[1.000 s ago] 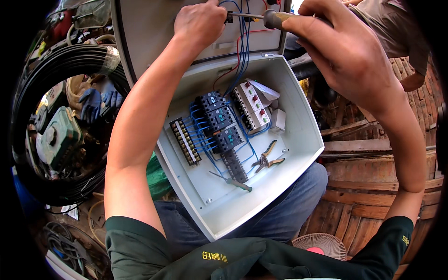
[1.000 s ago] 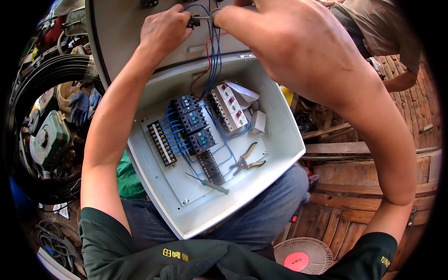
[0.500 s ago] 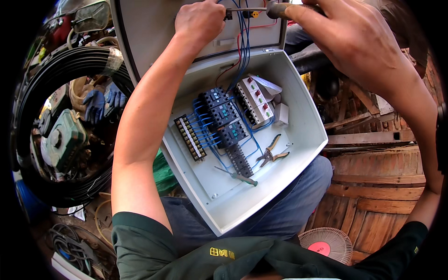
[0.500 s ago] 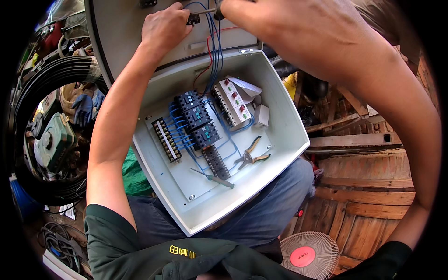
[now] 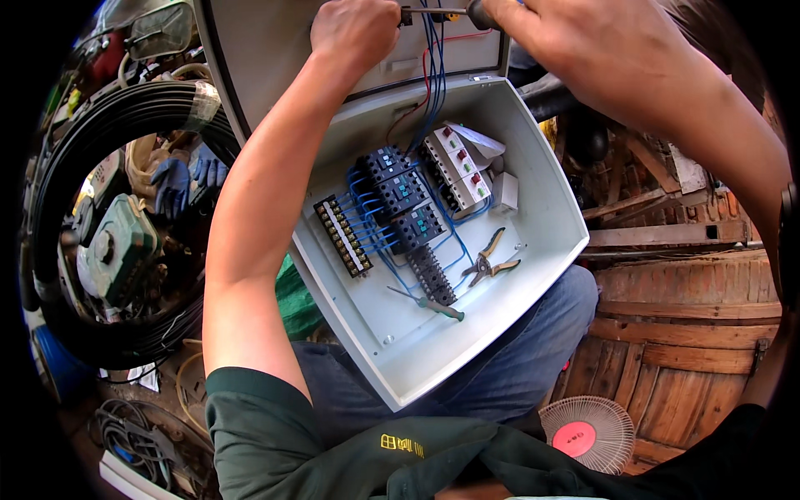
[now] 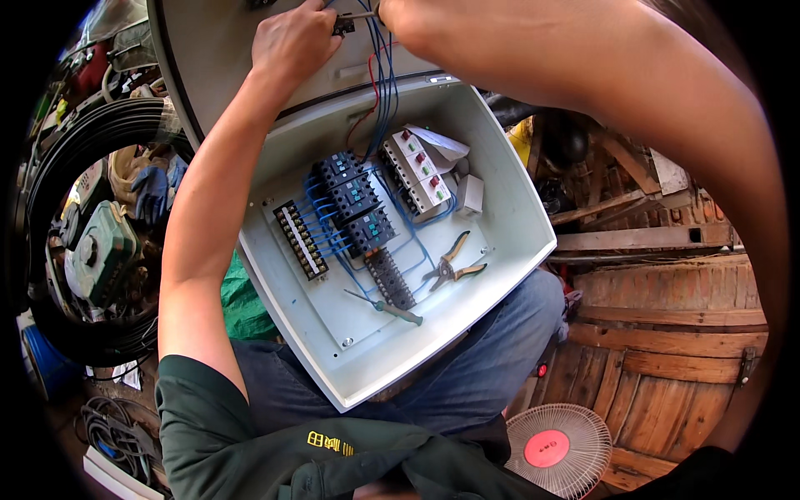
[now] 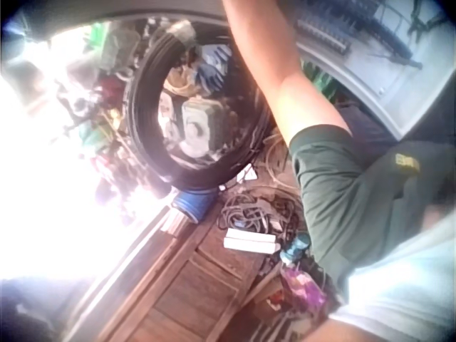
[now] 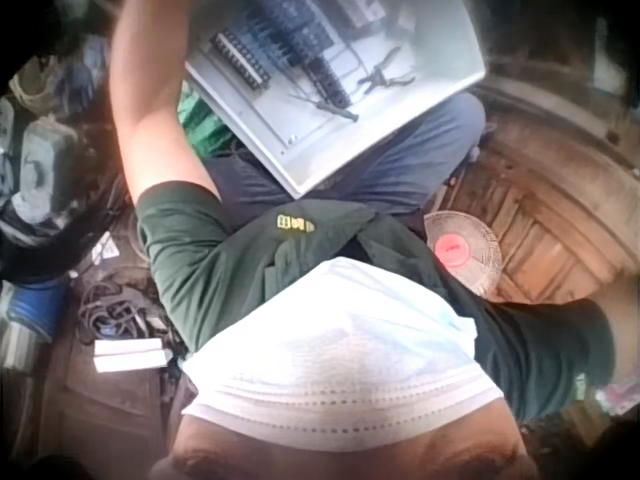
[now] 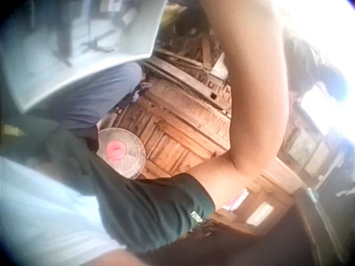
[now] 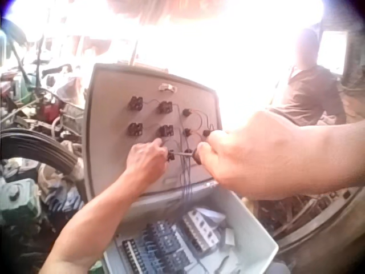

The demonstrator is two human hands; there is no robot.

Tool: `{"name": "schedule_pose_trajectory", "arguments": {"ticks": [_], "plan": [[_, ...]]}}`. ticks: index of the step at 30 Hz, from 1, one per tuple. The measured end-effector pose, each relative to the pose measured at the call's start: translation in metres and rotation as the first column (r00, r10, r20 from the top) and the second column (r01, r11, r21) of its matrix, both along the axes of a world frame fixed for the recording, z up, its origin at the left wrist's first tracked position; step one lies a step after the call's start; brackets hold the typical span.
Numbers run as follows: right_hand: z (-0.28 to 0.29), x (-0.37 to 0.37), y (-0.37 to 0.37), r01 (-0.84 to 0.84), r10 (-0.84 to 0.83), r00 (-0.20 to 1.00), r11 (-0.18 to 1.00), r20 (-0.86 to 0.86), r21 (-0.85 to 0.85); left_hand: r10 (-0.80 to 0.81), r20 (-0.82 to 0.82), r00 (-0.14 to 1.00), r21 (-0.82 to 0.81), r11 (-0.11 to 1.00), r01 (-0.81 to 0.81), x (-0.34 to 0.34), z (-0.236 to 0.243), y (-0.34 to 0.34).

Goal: The person is wiring an electrical box, connecting blue wires to terminal blocks and circuit breakers. They use pliers to strip wire ends and a screwdriver to tighten connections.

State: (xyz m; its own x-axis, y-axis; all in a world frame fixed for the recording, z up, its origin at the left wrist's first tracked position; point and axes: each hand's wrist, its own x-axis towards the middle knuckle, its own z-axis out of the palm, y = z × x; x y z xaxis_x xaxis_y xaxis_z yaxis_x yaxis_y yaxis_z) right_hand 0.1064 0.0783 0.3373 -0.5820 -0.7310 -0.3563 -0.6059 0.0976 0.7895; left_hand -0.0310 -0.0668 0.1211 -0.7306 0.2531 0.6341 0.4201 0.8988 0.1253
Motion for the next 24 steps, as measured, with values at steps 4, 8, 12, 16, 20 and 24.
{"name": "schedule_pose_trajectory", "arguments": {"ticks": [4, 8, 12, 16, 20, 24], "plan": [[-0.018, 0.023, -0.007, 0.286, -0.188, 0.957, 0.736, 0.220, -0.613, 0.024, -0.046, 0.999, -0.033, 0.999, -0.026, -0.006, -0.009, -0.011], [0.021, 0.016, -0.045, 0.887, -0.593, 0.400, 0.058, 0.699, -0.458, -0.002, -0.029, 1.000, 0.012, 1.000, 0.003, -0.002, -0.002, -0.002], [-0.007, 0.004, -0.013, 0.278, -0.244, 0.959, 0.908, 0.144, -0.314, 0.005, 0.022, 1.000, 0.028, 1.000, -0.005, -0.001, -0.001, -0.001], [-0.018, -0.012, -0.002, -0.070, 0.075, 0.993, 0.996, 0.090, -0.053, 0.052, 0.026, 0.998, -0.016, 0.999, -0.052, -0.002, -0.004, -0.012], [-0.018, 0.000, -0.007, 0.133, -0.095, 0.984, 0.955, 0.152, -0.264, 0.029, -0.001, 1.000, -0.002, 1.000, -0.029, -0.001, -0.003, -0.003], [-0.013, 0.022, -0.025, 0.424, -0.256, 0.894, 0.751, 0.368, -0.507, 0.019, -0.015, 1.000, 0.009, 1.000, -0.019, -0.002, -0.003, -0.003]]}}
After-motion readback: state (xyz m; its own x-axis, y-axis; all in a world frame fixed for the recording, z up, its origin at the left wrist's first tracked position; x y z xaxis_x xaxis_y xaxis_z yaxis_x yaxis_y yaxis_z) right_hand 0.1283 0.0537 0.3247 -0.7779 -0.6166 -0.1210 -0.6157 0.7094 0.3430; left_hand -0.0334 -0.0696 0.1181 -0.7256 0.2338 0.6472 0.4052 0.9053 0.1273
